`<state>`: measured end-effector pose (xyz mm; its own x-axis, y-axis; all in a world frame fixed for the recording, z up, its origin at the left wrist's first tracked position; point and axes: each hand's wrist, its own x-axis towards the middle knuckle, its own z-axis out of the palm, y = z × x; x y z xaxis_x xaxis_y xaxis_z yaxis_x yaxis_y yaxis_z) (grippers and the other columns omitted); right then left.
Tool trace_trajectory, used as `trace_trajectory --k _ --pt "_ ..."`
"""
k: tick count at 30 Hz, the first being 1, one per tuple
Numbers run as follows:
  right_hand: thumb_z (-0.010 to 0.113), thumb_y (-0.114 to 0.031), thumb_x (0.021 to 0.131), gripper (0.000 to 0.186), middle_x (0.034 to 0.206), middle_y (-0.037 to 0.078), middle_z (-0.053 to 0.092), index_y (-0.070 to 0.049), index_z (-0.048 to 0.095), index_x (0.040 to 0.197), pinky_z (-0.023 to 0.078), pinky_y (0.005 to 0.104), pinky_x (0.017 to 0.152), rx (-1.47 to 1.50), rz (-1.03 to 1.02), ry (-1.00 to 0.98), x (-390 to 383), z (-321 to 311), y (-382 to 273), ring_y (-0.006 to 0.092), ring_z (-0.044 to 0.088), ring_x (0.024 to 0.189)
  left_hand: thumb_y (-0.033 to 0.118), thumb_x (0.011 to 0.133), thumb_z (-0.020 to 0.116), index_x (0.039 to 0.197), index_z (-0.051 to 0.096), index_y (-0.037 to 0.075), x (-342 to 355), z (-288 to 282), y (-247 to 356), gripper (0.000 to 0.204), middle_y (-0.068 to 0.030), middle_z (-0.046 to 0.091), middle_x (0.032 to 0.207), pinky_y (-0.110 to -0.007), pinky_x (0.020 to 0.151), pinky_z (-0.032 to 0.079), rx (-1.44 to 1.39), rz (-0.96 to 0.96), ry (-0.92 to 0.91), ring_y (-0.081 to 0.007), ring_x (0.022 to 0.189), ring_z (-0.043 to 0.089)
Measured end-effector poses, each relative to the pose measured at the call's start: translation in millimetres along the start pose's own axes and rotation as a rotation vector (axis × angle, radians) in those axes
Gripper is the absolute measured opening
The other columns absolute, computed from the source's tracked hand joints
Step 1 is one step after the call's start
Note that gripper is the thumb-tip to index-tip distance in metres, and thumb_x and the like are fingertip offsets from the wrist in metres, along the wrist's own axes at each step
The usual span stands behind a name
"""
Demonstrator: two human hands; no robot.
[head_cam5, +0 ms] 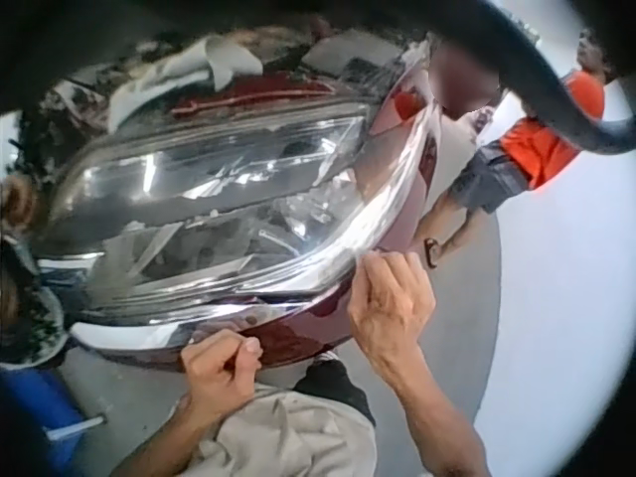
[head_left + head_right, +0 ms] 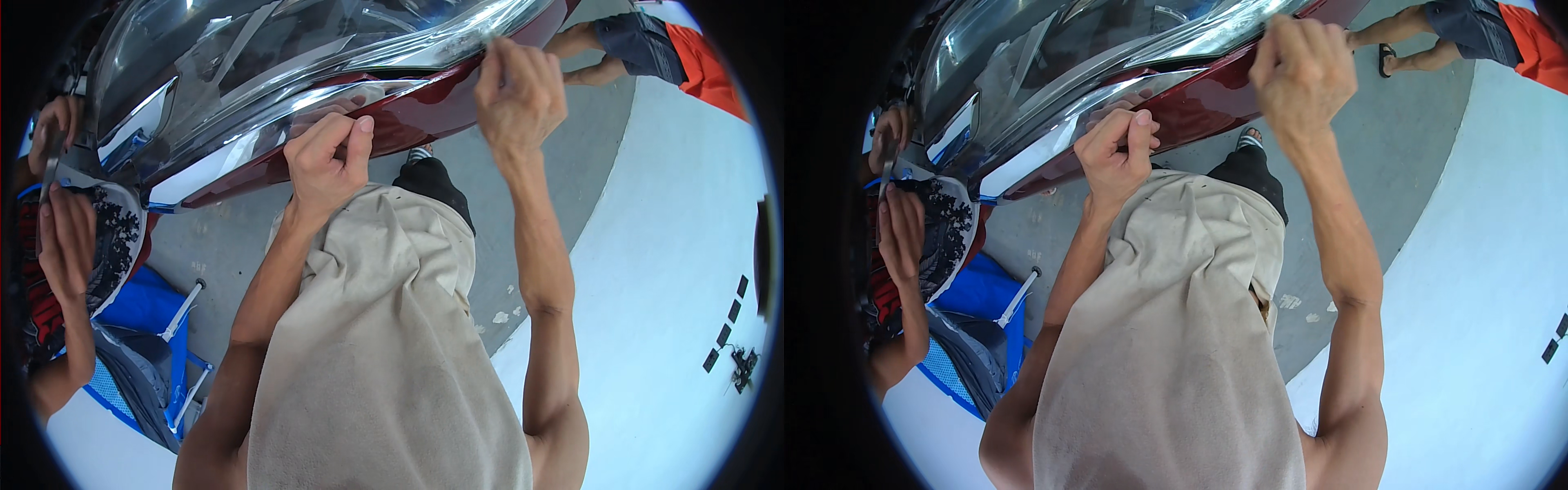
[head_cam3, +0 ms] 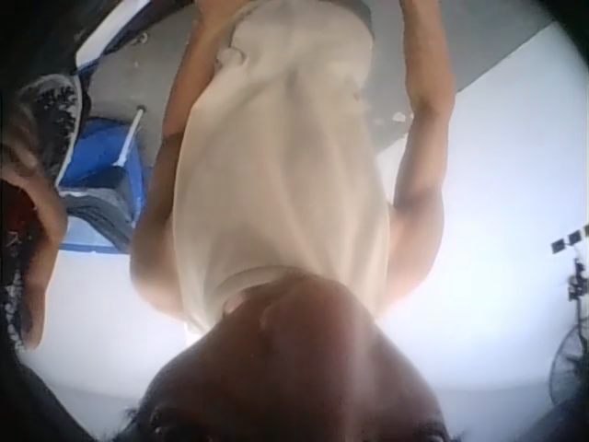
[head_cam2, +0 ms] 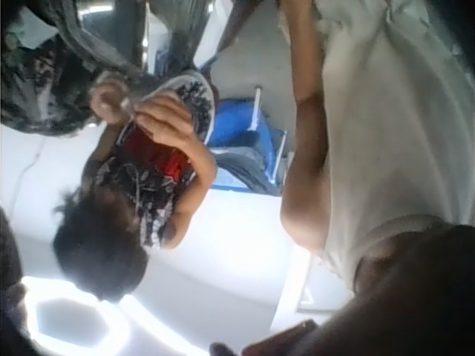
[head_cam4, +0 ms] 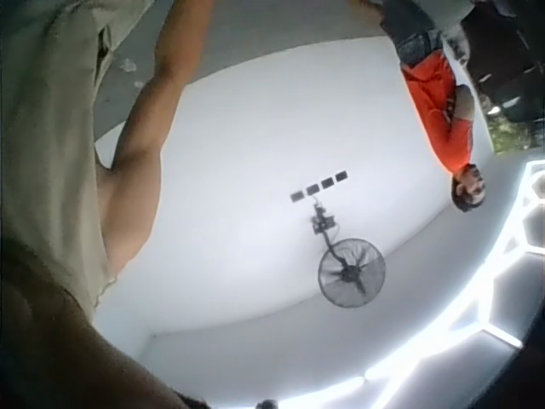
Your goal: Applying a protective or decorative film onto the headlight of a vehicle.
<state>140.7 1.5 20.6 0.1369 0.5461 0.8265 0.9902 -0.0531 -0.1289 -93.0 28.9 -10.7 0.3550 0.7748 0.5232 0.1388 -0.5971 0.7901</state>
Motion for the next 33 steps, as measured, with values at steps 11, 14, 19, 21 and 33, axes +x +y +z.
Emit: trace_trajectory --k 11,14,19,21,33 --pt "0.077 -0.011 0.081 0.006 0.078 0.001 0.071 -0.01 0.078 0.087 0.049 0.032 0.063 -0.163 0.072 -0.055 15.0 -8.8 6.5 0.019 0.059 0.068 0.0 0.088 0.071 0.069 0.059 -0.003 -9.2 0.7 -4.1 0.022 -0.0091 0.052 0.059 -0.03 0.052 0.043 -0.014 -0.165 -0.007 -0.0186 0.052 0.054" --pt "0.074 -0.008 0.073 0.011 0.072 0.0 0.061 -0.011 0.072 0.083 0.044 0.0351 0.06 -0.082 0.029 -0.019 6.6 1.7 4.5 0.0216 0.055 0.067 0.001 0.088 0.071 0.07 0.059 -0.002 -5.3 1.9 -8.5 0.022 -0.0084 0.054 0.06 -0.029 0.05 0.041 -0.03 0.039 0.032 -0.0165 0.051 0.052" --pt "0.076 -0.008 0.076 0.012 0.076 0.002 0.065 -0.01 0.074 0.088 0.046 0.0342 0.063 -0.048 -0.018 -0.154 -7.8 -16.2 -38.6 0.0209 0.058 0.068 0.001 0.089 0.071 0.072 0.061 -0.003 -7.1 4.4 -3.5 0.021 -0.0075 0.057 0.063 -0.028 0.049 0.04 -0.016 -0.019 0.03 -0.0148 0.05 0.05" --pt "0.077 -0.009 0.079 0.01 0.079 0.004 0.07 -0.008 0.076 0.089 0.05 0.0338 0.067 -0.031 0.022 -0.252 -11.5 -20.6 -47.6 0.0222 0.063 0.071 0.002 0.09 0.071 0.073 0.061 -0.003 -9.1 5.4 -6.5 0.02 -0.0073 0.058 0.063 -0.027 0.049 0.04 -0.016 -0.015 0.035 -0.0143 0.049 0.05" --pt "0.074 -0.009 0.072 0.012 0.075 0.002 0.061 -0.011 0.071 0.083 0.043 0.0352 0.061 -0.038 0.002 -0.062 -1.6 -3.8 -5.5 0.0227 0.057 0.07 0.007 0.094 0.066 0.097 0.069 -0.004 -13.5 -9.7 13.0 0.012 -0.0103 0.07 0.087 -0.027 0.065 0.052 -0.174 -0.175 0.004 -0.0175 0.069 0.067"
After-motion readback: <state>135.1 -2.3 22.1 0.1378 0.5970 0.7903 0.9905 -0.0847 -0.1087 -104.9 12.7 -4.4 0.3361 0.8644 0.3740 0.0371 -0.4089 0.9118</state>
